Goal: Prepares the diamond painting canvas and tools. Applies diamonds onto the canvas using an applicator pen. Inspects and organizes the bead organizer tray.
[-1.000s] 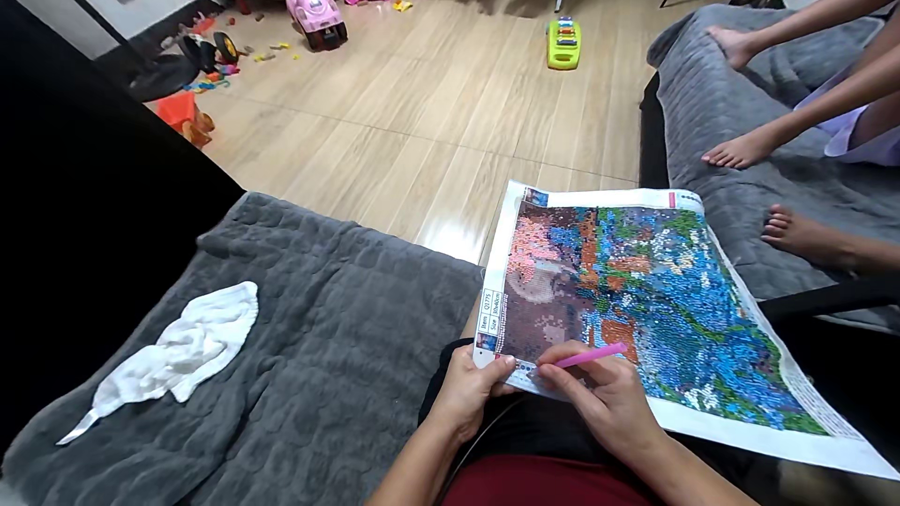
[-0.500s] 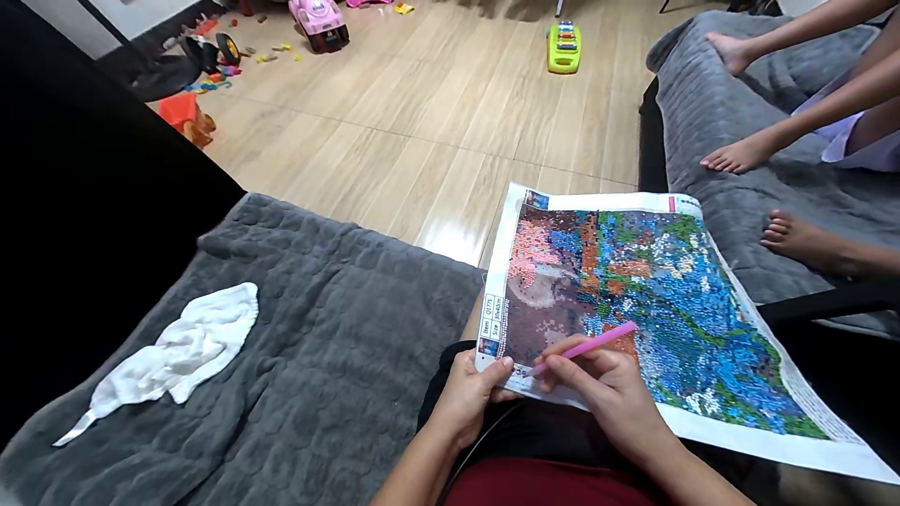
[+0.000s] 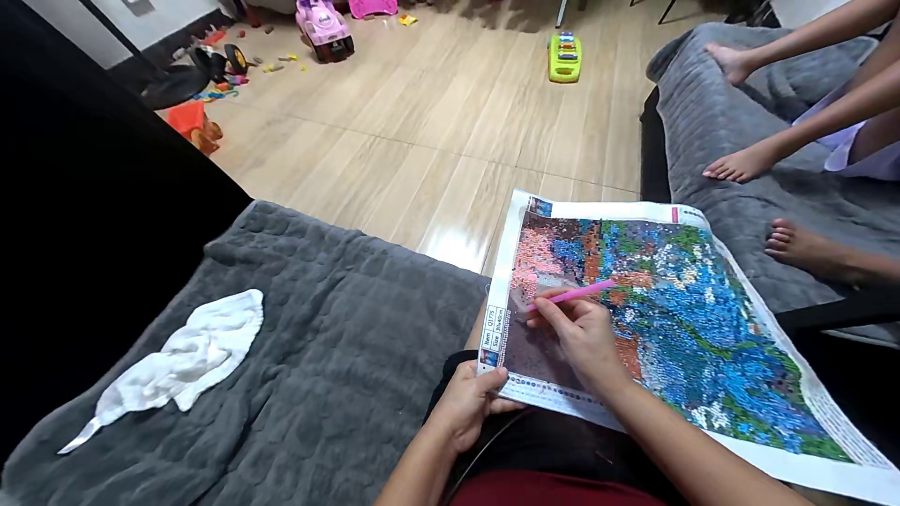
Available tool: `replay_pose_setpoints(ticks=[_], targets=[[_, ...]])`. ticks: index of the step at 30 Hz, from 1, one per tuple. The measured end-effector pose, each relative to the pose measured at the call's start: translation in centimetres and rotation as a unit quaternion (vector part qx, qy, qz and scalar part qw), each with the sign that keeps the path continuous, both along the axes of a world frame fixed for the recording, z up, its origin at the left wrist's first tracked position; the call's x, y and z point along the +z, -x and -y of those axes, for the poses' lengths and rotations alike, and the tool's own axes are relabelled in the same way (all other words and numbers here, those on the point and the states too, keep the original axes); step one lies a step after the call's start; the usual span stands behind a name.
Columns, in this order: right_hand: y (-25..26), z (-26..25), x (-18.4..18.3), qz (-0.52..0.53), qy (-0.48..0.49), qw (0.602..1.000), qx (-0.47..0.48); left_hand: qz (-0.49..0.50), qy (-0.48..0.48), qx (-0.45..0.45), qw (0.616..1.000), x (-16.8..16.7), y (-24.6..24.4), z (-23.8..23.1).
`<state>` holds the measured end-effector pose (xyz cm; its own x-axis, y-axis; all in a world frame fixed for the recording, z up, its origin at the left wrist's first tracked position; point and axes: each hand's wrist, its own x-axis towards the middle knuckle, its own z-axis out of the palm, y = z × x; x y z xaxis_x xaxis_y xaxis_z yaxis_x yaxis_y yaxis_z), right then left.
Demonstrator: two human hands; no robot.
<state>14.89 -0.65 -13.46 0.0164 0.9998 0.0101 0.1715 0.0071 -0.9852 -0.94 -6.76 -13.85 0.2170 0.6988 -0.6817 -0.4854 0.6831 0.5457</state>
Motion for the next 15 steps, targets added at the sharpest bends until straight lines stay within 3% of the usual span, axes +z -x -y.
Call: replay_pose_setpoints(ticks=[10, 15], targets=[[0.9, -0.5, -1.0, 0.010, 0.010, 1.000, 0.018, 0.031, 0.010, -0.037, 0.999, -0.4, 1.3, 0.2], [1.0, -0.6, -0.8, -0.011, 0.033, 0.999, 0.023, 0.031, -0.011, -0.104, 0.994, -0.8, 2.6, -0.1]])
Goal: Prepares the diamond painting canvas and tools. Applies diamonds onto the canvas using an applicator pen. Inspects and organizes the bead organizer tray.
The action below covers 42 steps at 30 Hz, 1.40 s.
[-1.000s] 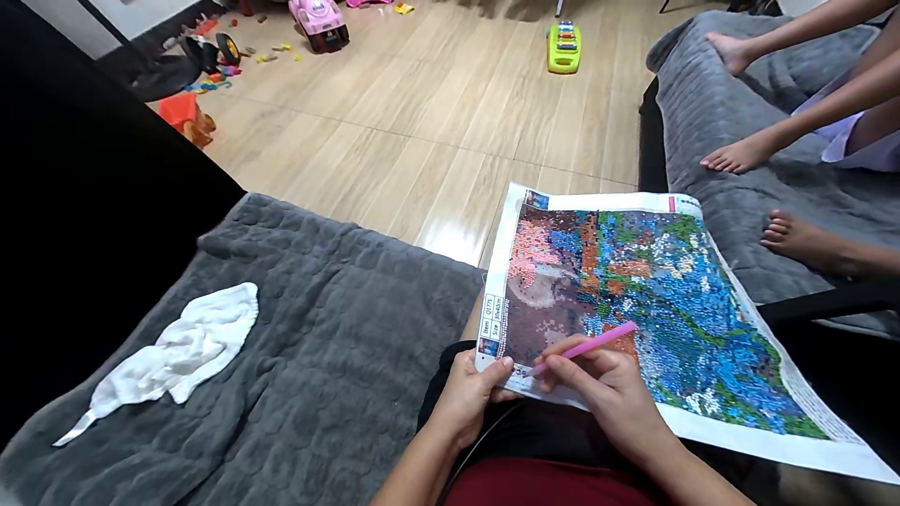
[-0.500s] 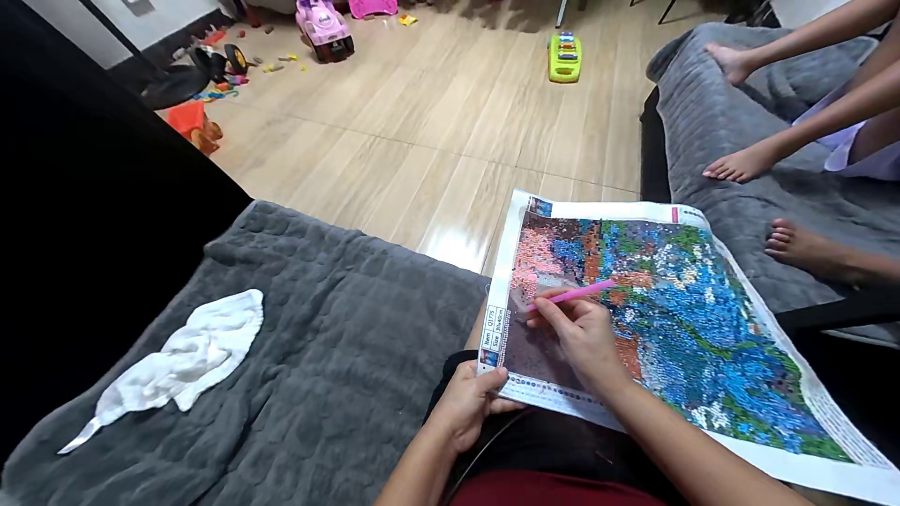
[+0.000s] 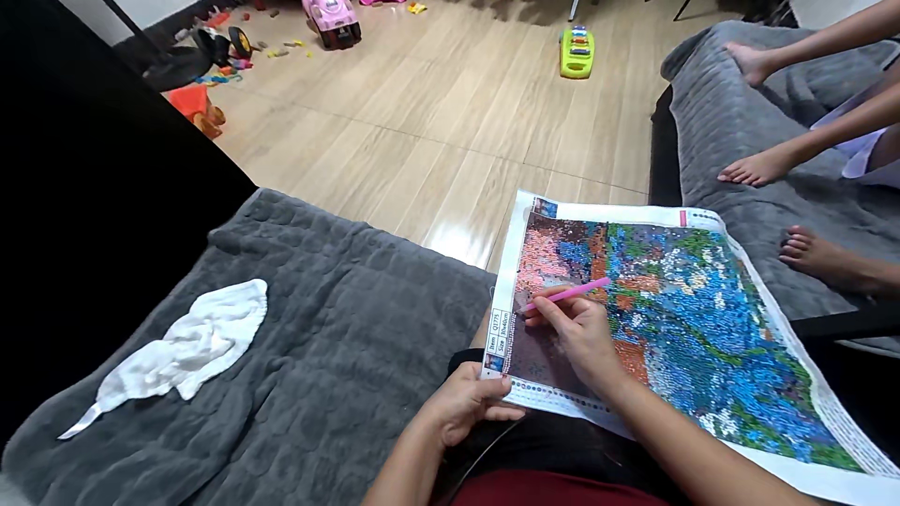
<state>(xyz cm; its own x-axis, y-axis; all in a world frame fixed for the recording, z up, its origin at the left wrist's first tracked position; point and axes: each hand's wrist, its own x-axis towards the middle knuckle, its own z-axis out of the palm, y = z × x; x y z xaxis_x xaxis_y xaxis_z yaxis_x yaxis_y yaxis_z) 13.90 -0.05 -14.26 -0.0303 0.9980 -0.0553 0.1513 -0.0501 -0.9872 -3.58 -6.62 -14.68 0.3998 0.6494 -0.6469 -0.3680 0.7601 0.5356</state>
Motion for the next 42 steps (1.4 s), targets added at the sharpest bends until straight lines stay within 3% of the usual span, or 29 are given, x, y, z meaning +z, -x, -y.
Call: replay_pose_setpoints(ticks=[3, 5, 8, 12, 34, 42], targets=[[-0.1, 0.0, 0.0, 0.005, 0.002, 1.000, 0.005, -0.099, -0.073, -0.049, 0.991, 0.2, 1.4, -1.3], [-0.1, 0.0, -0.1, 0.004, 0.000, 1.000, 0.003, -0.167, -0.101, -0.019, 0.981, 0.2, 1.6, -2.6], [0.0, -0.2, -0.3, -0.012, 0.000, 1.000, -0.015, -0.197, -0.118, 0.042, 0.972, 0.0, 0.8, -4.5], [0.0, -0.3, -0.6, -0.002, -0.003, 1.000, -0.022, -0.226, -0.133, 0.053, 0.964, -0.5, -0.9, -5.5], [-0.3, -0.1, -1.7, 0.092, -0.105, 0.990, 0.032, -0.227, -0.116, 0.069, 0.964, -0.9, -1.2, -5.1], [-0.3, -0.4, -1.9, 0.231, -0.240, 0.938, 0.099, -0.225, -0.112, 0.073, 0.965, -1.2, -1.2, -5.0]])
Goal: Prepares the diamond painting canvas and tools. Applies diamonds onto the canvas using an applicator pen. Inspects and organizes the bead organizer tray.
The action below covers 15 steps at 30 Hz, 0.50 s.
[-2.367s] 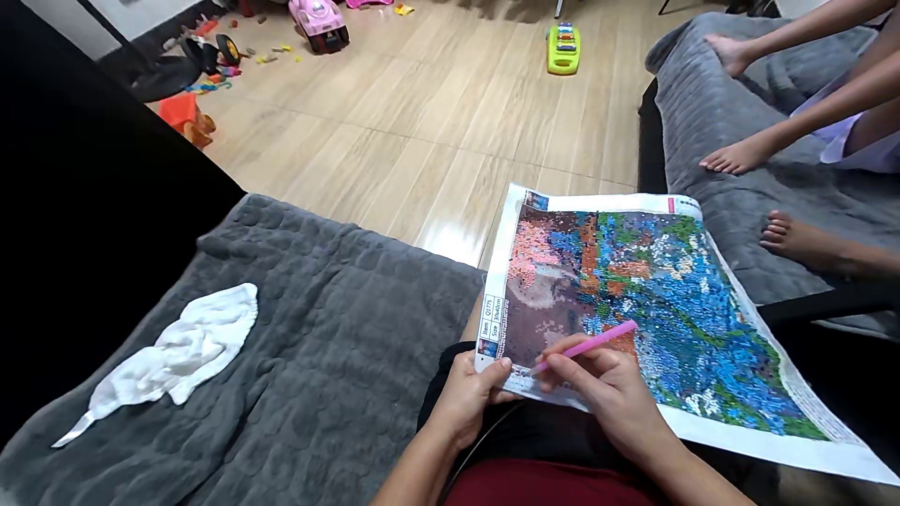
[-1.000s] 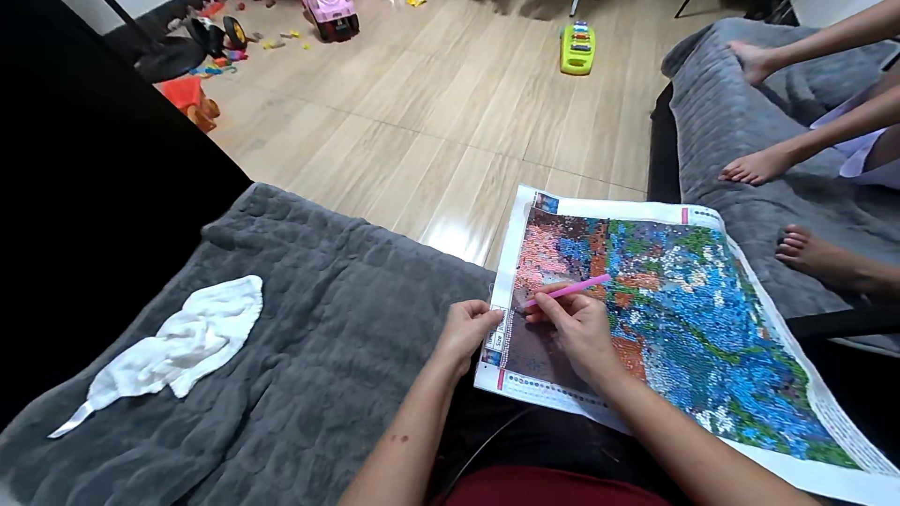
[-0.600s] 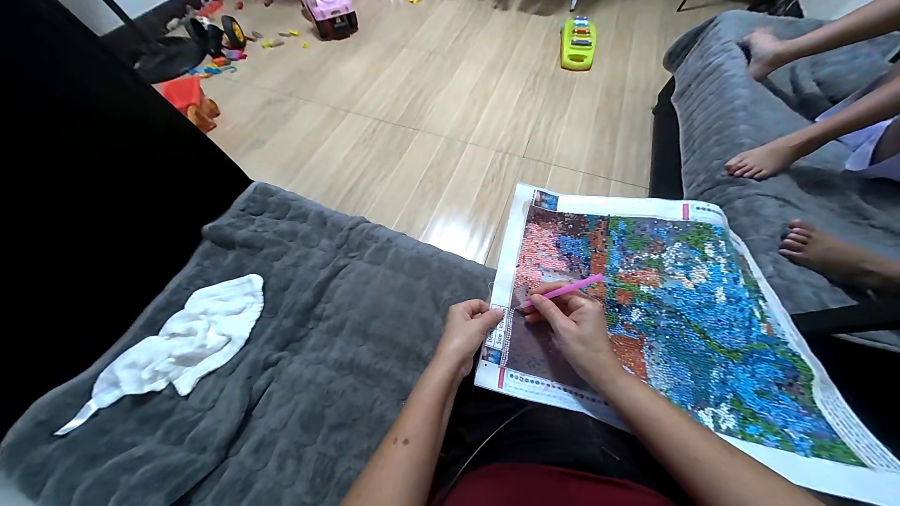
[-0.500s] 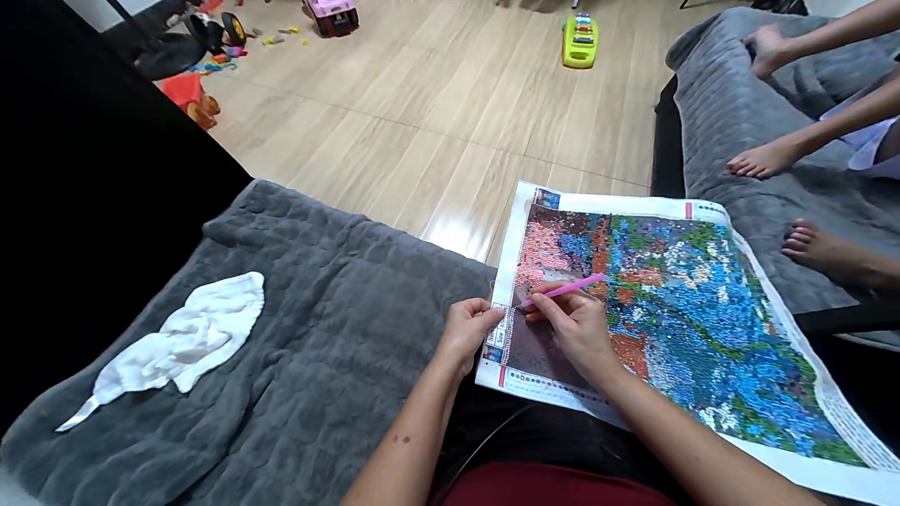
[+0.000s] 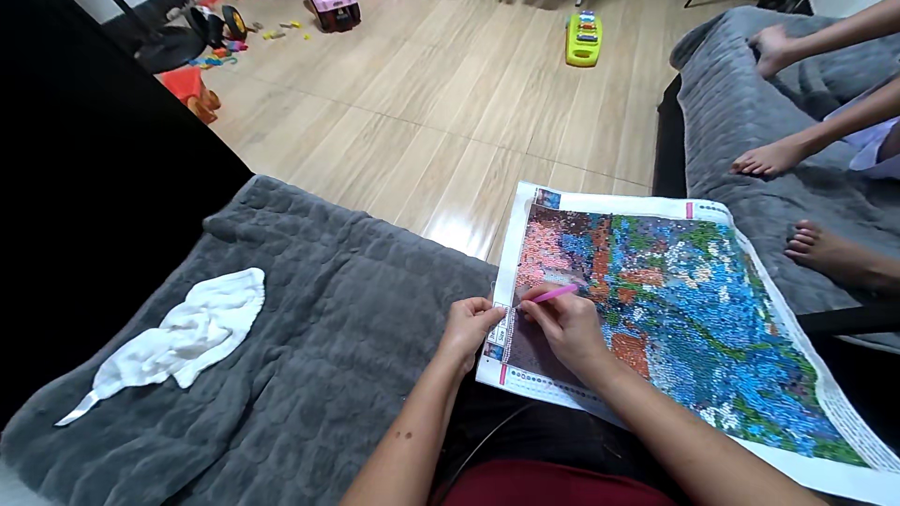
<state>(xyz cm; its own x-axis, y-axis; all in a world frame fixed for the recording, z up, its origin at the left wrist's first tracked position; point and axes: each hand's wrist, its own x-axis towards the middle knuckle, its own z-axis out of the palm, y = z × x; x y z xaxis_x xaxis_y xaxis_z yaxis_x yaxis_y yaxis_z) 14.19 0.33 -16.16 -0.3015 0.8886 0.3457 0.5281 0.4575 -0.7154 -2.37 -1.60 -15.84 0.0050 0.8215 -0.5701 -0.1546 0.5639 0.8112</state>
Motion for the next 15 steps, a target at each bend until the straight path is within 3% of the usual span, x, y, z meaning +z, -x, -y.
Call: replay_pose_setpoints(ticks=[3, 9, 15], targets=[[0.1, 0.0, 0.0, 0.010, -0.020, 1.000, 0.011, -0.003, 0.001, -0.001, 1.000, -0.1, 0.0, 0.1], [-0.3, 0.3, 1.7, -0.162, 0.190, 0.964, -0.088, -0.003, -0.001, 0.002, 1.000, 0.0, 0.2, 0.3], [-1.1, 1.8, 2.8, -0.222, 0.213, 0.947, -0.097, 0.000, 0.001, 0.010, 1.000, 0.2, 0.1, 0.3]])
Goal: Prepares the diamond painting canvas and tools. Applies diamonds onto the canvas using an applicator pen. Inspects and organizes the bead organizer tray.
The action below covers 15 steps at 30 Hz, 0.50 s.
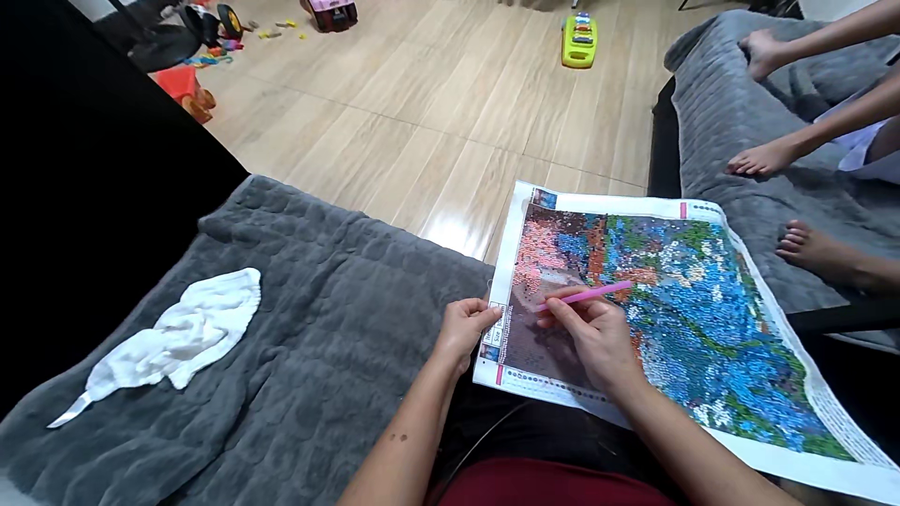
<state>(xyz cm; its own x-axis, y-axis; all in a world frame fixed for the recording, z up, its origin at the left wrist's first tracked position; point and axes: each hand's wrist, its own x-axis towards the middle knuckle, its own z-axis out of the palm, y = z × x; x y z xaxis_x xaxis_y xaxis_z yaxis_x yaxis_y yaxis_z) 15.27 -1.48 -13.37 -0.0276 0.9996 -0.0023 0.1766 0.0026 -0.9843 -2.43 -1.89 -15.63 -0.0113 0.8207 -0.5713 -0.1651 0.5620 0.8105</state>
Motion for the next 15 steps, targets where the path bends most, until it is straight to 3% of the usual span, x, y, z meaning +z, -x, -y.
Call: replay_pose_setpoints(ticks=[8, 15], targets=[[-1.0, 1.3, 0.4, -0.045, 0.000, 0.999, -0.026, -0.030, -0.010, -0.003, 1.000, 0.1, -0.3, -0.2], [-0.7, 1.4, 0.0, -0.020, -0.020, 1.000, -0.010, -0.002, -0.005, -0.005, 1.000, 0.1, 0.3, 0.1]])
